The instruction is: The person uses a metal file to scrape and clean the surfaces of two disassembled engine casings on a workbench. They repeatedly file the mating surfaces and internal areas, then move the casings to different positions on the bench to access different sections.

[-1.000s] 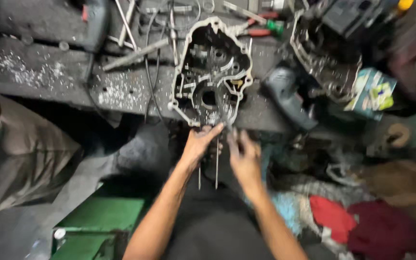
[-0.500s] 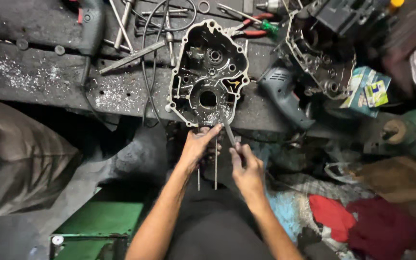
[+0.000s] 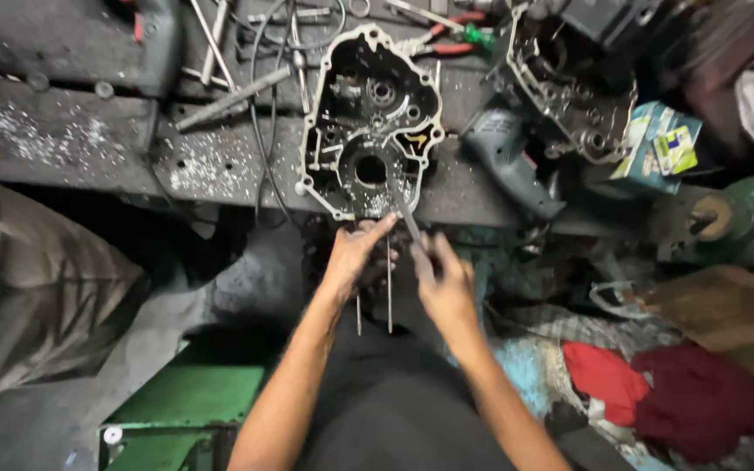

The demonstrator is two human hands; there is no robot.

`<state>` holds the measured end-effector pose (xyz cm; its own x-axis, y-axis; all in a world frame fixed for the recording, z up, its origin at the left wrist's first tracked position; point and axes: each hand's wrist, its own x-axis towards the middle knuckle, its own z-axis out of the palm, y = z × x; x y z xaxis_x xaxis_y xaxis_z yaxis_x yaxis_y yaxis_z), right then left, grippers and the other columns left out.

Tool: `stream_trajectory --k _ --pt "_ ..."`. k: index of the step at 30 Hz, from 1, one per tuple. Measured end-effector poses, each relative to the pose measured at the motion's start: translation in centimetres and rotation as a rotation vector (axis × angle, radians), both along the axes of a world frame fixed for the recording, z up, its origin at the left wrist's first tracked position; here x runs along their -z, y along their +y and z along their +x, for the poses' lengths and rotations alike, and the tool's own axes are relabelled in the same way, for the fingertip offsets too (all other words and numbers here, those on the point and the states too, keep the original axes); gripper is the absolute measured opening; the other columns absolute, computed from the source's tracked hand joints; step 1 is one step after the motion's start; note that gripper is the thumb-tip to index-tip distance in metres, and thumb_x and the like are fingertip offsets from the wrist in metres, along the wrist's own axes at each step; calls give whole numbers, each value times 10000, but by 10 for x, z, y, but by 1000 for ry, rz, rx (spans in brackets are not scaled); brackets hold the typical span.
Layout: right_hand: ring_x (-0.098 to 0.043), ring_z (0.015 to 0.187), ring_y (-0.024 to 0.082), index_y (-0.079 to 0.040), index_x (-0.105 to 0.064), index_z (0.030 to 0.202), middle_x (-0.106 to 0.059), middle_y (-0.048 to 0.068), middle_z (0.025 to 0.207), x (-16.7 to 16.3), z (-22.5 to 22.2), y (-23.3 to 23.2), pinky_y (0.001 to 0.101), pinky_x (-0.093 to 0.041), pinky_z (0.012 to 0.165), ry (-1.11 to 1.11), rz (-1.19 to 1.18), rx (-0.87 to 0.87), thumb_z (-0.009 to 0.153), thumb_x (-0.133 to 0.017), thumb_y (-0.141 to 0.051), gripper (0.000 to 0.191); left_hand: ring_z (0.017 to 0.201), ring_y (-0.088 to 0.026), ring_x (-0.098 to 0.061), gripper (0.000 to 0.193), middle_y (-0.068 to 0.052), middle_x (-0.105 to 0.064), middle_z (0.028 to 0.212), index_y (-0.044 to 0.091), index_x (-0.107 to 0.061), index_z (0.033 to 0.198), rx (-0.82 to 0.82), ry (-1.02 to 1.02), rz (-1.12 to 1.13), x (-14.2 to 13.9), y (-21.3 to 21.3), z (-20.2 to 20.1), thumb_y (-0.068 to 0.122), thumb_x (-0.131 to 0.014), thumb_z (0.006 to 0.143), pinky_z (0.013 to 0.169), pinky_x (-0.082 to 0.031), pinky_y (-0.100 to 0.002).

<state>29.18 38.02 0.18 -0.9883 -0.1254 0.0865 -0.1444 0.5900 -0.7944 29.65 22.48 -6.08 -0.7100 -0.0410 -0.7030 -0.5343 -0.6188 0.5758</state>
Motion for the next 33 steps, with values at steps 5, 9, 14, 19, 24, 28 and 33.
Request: stream_trajectory --k 5,9,14,19,24,28,33 --pt "-749 873 332 15 -704 1088 -763 212 976 13 -9 7 377 -561 747 -69 36 2 958 -735 -130 197 577 -166 -686 393 -101 -737 768 -2 -728 885 34 60 -61 3 1 3 367 -848 820 526 -580 -314" --pt "-679 761 145 0 -686 1093 -718 90 896 40 15 43 290 -542 680 -291 -296 63 1021 -705 -143 161 597 -199 -714 415 -93 -706 779 -5 -696 887 17 70 -86 4 2 1 374 -845 804 526 -597 -337" --pt "-437 468 99 -122 -598 1302 -626 40 768 47 112 147 252 -335 393 -740 -552 435 976 -571 -263 356 634 -209 -723 408 -103 -726 830 2 -706 951 38 124 -110 8 3 1 380 -801 832 536 -610 -345" --pt "-571 796 97 -87 -512 1187 -551 36 964 52 137 182 292 -515 672 -504 -925 335 1036 -629 -301 286 637 -218 -732 405 -96 -726 828 15 -706 984 55 111 -221 8 4 6 396 -769 863 544 -617 -349" --pt "-421 436 66 -164 -530 1153 -632 66 836 46 97 150 213 -313 343 -803 -757 340 934 -618 -226 244 632 -200 -716 377 -72 -699 801 63 -669 947 66 33 -245 0 8 0 416 -771 864 547 -609 -349" --pt "-548 737 123 -52 -571 1102 -647 51 897 36 52 93 291 -452 633 -313 -407 21 1074 -652 -117 108 581 -176 -660 382 -55 -654 756 74 -665 914 59 -1 -237 -6 11 -2 439 -763 860 526 -607 -358" --pt "-733 986 361 -36 -570 1081 -727 144 1041 18 -1 33 422 -576 801 -3 -119 -61 1005 -697 -141 181 585 -160 -651 397 -49 -662 762 64 -658 909 47 23 -220 -8 12 1 447 -754 870 526 -618 -360"
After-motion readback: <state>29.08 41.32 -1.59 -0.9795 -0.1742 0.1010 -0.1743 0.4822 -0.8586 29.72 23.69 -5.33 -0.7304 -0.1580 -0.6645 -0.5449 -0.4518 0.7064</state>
